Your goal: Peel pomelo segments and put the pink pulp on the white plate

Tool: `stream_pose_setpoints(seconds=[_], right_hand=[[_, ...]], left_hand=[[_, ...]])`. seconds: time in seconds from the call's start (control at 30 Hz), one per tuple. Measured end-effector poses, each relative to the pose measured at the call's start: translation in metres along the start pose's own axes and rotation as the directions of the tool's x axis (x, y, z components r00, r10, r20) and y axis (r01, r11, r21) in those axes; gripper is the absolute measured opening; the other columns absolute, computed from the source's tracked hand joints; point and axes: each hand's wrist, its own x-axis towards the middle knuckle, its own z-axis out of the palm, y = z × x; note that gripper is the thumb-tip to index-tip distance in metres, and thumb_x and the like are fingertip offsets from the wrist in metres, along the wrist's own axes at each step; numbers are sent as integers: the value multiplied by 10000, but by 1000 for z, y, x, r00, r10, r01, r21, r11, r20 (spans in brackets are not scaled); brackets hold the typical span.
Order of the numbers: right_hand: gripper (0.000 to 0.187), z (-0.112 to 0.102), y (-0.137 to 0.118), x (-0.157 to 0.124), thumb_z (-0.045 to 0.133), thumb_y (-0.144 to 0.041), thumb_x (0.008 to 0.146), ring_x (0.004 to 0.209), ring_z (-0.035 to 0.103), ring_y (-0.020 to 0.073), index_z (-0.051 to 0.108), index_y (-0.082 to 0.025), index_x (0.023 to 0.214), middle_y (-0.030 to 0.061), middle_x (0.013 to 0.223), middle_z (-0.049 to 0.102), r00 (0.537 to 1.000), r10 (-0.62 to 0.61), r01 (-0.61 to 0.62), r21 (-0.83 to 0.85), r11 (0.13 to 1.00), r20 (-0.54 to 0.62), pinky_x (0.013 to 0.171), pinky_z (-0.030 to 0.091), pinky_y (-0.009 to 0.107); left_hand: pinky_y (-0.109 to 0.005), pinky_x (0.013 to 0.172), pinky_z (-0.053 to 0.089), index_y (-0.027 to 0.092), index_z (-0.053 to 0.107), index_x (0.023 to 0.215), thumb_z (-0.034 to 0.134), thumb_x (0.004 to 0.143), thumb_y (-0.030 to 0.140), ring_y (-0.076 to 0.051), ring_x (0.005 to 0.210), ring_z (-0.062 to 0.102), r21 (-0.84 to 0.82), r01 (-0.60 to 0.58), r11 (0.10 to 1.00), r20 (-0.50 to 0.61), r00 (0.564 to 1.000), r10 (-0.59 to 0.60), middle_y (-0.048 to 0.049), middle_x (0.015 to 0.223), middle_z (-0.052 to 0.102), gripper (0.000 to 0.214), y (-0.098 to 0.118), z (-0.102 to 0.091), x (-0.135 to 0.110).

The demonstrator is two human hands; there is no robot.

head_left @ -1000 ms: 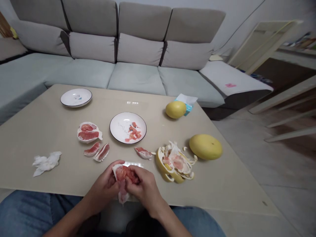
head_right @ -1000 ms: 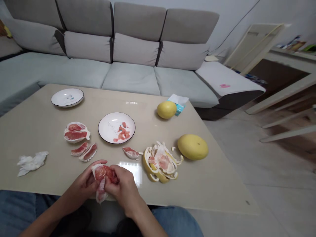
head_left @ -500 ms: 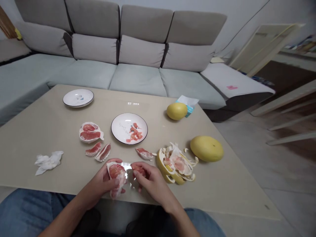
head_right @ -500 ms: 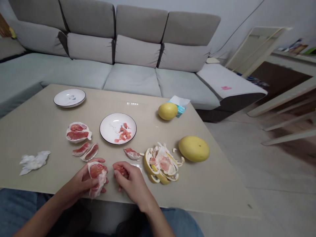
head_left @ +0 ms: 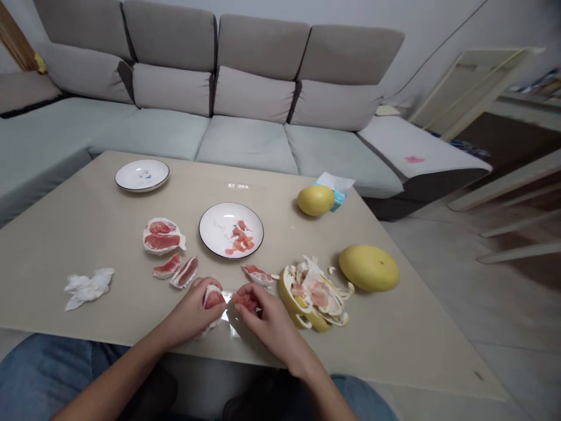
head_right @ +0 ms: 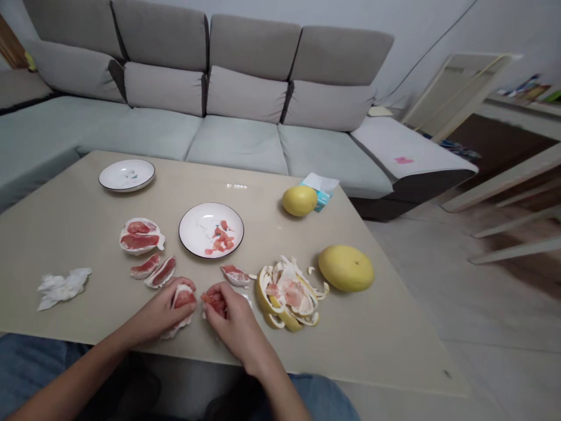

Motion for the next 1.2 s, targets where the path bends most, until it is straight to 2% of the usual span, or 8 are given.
stream_pose_setpoints(seconds=[0.17, 0.33, 0.47, 0.57, 0.7, 0.83, 0.93, 1.2], right_hand=[[94, -6, 5, 4, 549, -237, 843, 636, 545, 145, 598, -173, 892, 1, 721, 618, 999, 29, -32, -80, 996, -46, 599, 426, 245], [91, -5, 8, 1, 541, -194, 838, 636, 549, 148, 600, -173, 905, 3, 722, 617, 999, -9, 1, -152, 988, -53, 603, 426, 246], [217, 0, 6, -3, 541, -153, 831, 637, 571, 149, 539, -175, 1047, 2, 742, 621, 999, -50, 47, -165, 985, -16, 604, 442, 243], [386, 4, 3, -6, 548, -108, 819, 768, 617, 175, 451, -176, 1186, 51, 886, 665, 995, -87, 93, -156, 983, 47, 691, 472, 272], [466, 8, -1, -9, 587, -98, 798, 850, 613, 193, 415, -175, 1225, 94, 998, 657, 996, -71, 77, -139, 987, 47, 735, 470, 293], [440, 2, -7, -12, 663, -151, 758, 611, 492, 121, 475, -192, 1153, -14, 788, 587, 999, -15, 16, -20, 1000, 37, 549, 387, 214], [351, -12, -13, -6, 680, -196, 757, 581, 427, 102, 545, -204, 1081, -36, 759, 561, 999, -6, 4, 72, 997, 33, 536, 359, 210], [294, -45, -14, 64, 703, -385, 761, 713, 580, 152, 659, -183, 970, 25, 847, 655, 997, -23, 43, 306, 951, -70, 657, 457, 273]], left_hand=[[-378, 846, 467, 208, 608, 1089, 590, 776, 248, -243, 900, 580, 484, -123, 866, -70, 981, 179, -80, 1011, 590, 316, -7, 5, 6], [-485, 984, 387, 159, 528, 1274, 580, 828, 325, -346, 1156, 521, 633, -136, 762, -43, 977, 209, -177, 1180, 611, 479, -12, 0, 7], [-486, 1074, 320, 199, 484, 1334, 597, 846, 367, -329, 1268, 440, 524, -274, 806, -19, 943, 333, -180, 1334, 525, 528, -1, -6, -2], [-416, 1001, 424, 249, 546, 1248, 671, 801, 321, -285, 1166, 537, 307, -342, 888, 90, 940, 330, -124, 1256, 584, 470, 14, -2, -7], [-303, 724, 534, 228, 543, 1165, 690, 772, 242, -195, 843, 649, -71, -128, 989, 111, 984, 136, -58, 1015, 659, 420, 24, 8, -6], [-252, 648, 503, 191, 598, 1102, 700, 773, 265, -162, 758, 633, -267, -18, 964, 125, 991, 53, -32, 865, 678, 352, 23, 8, -2], [-255, 604, 491, 164, 656, 1021, 662, 812, 355, -154, 681, 624, -302, 14, 953, 146, 989, 32, -52, 846, 702, 283, 26, 0, 6], [-331, 767, 519, 160, 725, 970, 719, 750, 376, -201, 790, 682, -268, -106, 957, 52, 991, 125, -90, 962, 743, 308, 64, -17, 58]])
